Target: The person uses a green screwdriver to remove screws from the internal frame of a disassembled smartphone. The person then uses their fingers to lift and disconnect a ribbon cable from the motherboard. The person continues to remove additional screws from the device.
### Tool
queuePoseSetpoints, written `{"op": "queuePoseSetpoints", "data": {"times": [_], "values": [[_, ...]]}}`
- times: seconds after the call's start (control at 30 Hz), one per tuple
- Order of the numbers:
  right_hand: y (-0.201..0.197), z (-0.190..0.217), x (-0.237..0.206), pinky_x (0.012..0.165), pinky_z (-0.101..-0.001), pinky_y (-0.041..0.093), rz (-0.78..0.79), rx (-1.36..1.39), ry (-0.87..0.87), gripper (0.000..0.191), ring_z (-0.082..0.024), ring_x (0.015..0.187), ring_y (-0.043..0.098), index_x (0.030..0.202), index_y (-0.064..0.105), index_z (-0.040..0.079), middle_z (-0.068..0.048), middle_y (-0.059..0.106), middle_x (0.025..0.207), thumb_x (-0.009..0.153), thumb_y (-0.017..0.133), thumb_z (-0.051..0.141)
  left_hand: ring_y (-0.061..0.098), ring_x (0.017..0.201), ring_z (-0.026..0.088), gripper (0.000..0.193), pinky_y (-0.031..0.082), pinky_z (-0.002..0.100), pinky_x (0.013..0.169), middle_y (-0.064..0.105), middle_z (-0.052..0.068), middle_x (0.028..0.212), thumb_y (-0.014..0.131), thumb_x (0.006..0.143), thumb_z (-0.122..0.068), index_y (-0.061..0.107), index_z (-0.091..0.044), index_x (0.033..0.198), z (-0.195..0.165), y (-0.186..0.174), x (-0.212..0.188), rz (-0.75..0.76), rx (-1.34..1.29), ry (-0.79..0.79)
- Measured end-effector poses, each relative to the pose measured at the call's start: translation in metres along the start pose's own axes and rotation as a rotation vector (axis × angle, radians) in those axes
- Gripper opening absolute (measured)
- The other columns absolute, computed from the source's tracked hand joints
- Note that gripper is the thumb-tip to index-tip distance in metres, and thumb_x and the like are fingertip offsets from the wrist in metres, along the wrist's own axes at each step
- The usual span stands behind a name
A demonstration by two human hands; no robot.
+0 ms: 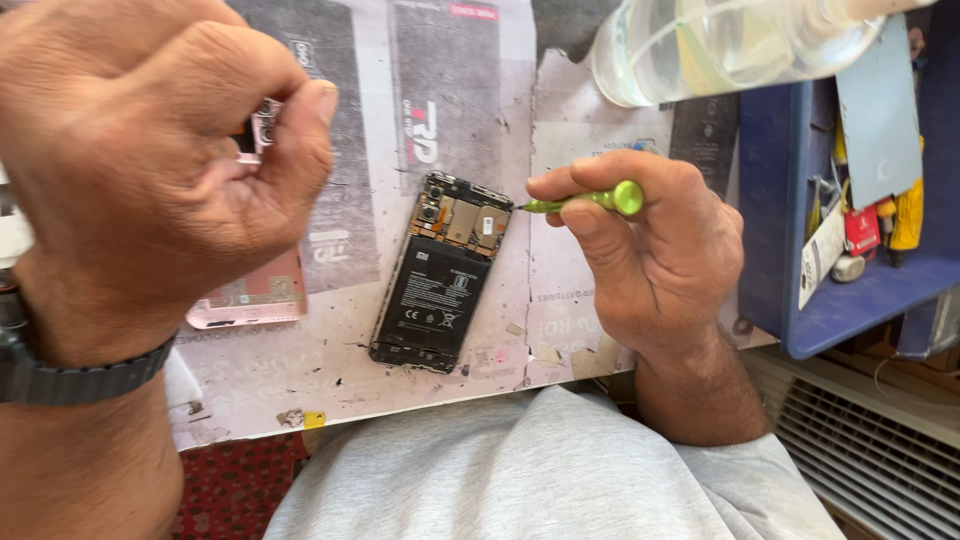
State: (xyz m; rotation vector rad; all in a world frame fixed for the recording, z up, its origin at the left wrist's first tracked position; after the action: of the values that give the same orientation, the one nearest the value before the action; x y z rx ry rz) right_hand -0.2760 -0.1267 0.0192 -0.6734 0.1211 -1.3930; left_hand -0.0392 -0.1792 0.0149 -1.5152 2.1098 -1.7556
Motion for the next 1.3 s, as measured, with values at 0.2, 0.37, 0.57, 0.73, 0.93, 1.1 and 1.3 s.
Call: {"op": "queuePoseSetpoints", "data": {"times": [0.2, 0.37, 0.57, 0.73, 0.93, 1.1, 1.3], "values": [[0.004, -0.004, 0.003, 0.072, -0.0230, 0.065, 0.009, 0.020, 0.010, 0.022, -0.013, 0.084, 0.075, 0.119, 0.056, -0.002, -0.014, 0.076, 0.102, 0.113, 0.062, 0.018, 0.055, 0.068, 0.012, 0.012, 0.040, 0.026, 0.064, 0.061, 0.002, 0.079, 0.073, 0.095, -0.004, 0.062, -0.007, 0.090, 0.003, 0.001, 0.003, -0.029, 0.054, 0.075], [0.007, -0.007, 0.002, 0.074, -0.0242, 0.066, 0.030, 0.026, 0.011, 0.021, -0.014, 0.086, 0.076, 0.120, 0.056, -0.002, -0.015, 0.076, 0.103, 0.113, 0.061, 0.017, 0.055, 0.066, 0.013, 0.015, 0.041, 0.028, 0.063, 0.061, 0.001, 0.075, 0.075, 0.094, -0.005, 0.063, -0.007, 0.085, 0.004, 0.001, 0.005, -0.032, 0.068, 0.075], [0.017, -0.001, 0.006, 0.087, -0.0315, 0.068, 0.079, 0.112, -0.044, 0.021, -0.022, 0.103, 0.076, 0.124, 0.053, -0.001, -0.020, 0.074, 0.114, 0.114, 0.058, 0.016, 0.058, 0.071, 0.014, 0.015, 0.043, 0.030, 0.066, 0.062, 0.001, 0.079, 0.077, 0.095, -0.003, 0.066, -0.008, 0.085, 0.007, -0.005, 0.007, -0.074, 0.049, 0.052], [0.028, 0.003, 0.008, 0.096, -0.0373, 0.067, 0.151, 0.143, -0.078, 0.019, -0.028, 0.113, 0.073, 0.125, 0.051, 0.000, -0.025, 0.071, 0.121, 0.113, 0.056, 0.014, 0.058, 0.074, 0.013, 0.012, 0.044, 0.029, 0.067, 0.061, 0.000, 0.082, 0.075, 0.096, -0.004, 0.066, -0.009, 0.088, 0.006, -0.008, 0.004, -0.081, 0.038, 0.036], [0.035, 0.004, 0.008, 0.096, -0.0369, 0.068, 0.154, 0.139, -0.081, 0.018, -0.028, 0.113, 0.073, 0.125, 0.050, 0.000, -0.025, 0.071, 0.123, 0.114, 0.055, 0.013, 0.055, 0.069, 0.014, 0.016, 0.041, 0.031, 0.066, 0.059, 0.000, 0.078, 0.077, 0.095, -0.007, 0.064, -0.010, 0.086, 0.002, -0.013, 0.000, -0.095, 0.083, 0.053], [0.033, 0.009, 0.007, 0.093, -0.0373, 0.067, 0.128, 0.088, -0.076, 0.017, -0.028, 0.111, 0.073, 0.123, 0.050, 0.000, -0.025, 0.071, 0.119, 0.113, 0.055, 0.014, 0.053, 0.065, 0.014, 0.018, 0.039, 0.030, 0.063, 0.056, -0.001, 0.073, 0.078, 0.096, -0.008, 0.064, -0.011, 0.085, 0.002, -0.014, -0.002, -0.089, 0.110, 0.037], [0.029, 0.007, 0.003, 0.090, -0.0395, 0.069, 0.062, 0.186, -0.103, 0.017, -0.027, 0.108, 0.075, 0.125, 0.052, 0.002, -0.024, 0.071, 0.116, 0.115, 0.056, 0.015, 0.053, 0.065, 0.014, 0.018, 0.039, 0.030, 0.063, 0.056, -0.002, 0.073, 0.075, 0.096, -0.008, 0.062, -0.011, 0.085, 0.001, -0.015, -0.007, -0.108, 0.125, 0.034]]}}
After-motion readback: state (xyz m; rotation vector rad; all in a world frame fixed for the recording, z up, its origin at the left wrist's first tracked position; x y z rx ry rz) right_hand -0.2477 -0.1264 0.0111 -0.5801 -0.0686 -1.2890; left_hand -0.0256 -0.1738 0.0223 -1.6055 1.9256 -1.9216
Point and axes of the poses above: each hand's wrist, its own x-axis towards the middle knuckle, its own y-axis out of the palm, z = x × y, the point moved 9 cm from there along x, towards the middle knuckle
